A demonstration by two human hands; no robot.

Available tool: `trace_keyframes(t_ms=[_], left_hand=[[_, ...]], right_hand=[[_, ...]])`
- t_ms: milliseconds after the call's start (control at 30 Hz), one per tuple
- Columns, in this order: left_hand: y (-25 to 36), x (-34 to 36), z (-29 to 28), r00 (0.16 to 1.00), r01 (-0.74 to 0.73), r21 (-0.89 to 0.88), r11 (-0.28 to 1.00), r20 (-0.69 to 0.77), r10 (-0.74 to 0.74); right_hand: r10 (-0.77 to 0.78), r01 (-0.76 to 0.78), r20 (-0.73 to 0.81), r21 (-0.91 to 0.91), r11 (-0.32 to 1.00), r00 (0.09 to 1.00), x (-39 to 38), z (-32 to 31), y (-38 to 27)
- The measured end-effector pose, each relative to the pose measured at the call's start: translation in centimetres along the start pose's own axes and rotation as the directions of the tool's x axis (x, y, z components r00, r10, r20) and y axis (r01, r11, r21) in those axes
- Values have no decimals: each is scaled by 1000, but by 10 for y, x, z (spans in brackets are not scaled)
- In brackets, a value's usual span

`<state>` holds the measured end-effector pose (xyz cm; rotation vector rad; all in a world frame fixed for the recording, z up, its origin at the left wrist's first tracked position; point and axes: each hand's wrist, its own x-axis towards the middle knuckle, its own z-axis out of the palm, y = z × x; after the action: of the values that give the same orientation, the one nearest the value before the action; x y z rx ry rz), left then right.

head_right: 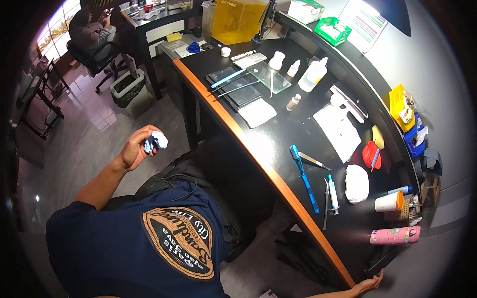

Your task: The person cleans a dental cast using a toothbrush and a metal carving tool to scrape and brush material away, then sets the tools down on the desk and holds the cast.

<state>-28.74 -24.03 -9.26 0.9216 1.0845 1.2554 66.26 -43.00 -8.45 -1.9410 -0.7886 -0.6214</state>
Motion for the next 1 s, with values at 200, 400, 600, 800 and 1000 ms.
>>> trace_keyframes(t_ms=[200, 400, 600, 800, 1000], left_hand=[[-1, 1, 0, 1000, 8, 3, 1000, -2, -8], [-3, 2, -2, 1000, 15, 18, 1000, -9, -14], [-4, 2, -1, 1000, 16, 17, 1000, -23, -16], [-4, 1, -2, 1000, 13, -6, 1000, -21, -14], [-6, 1, 3, 998, 38, -57, 998, -40, -41]], right_hand=[[-20, 20, 4, -13, 1000, 1000, 0, -1, -4], [-34, 35, 12, -19, 999, 999, 0, -1, -7], [-48, 49, 12, -25, 999, 999, 0, -5, -8], [-58, 59, 17, -31, 998, 998, -3, -6, -15], [-64, 65, 16, -40, 997, 998, -9, -9, -16]])
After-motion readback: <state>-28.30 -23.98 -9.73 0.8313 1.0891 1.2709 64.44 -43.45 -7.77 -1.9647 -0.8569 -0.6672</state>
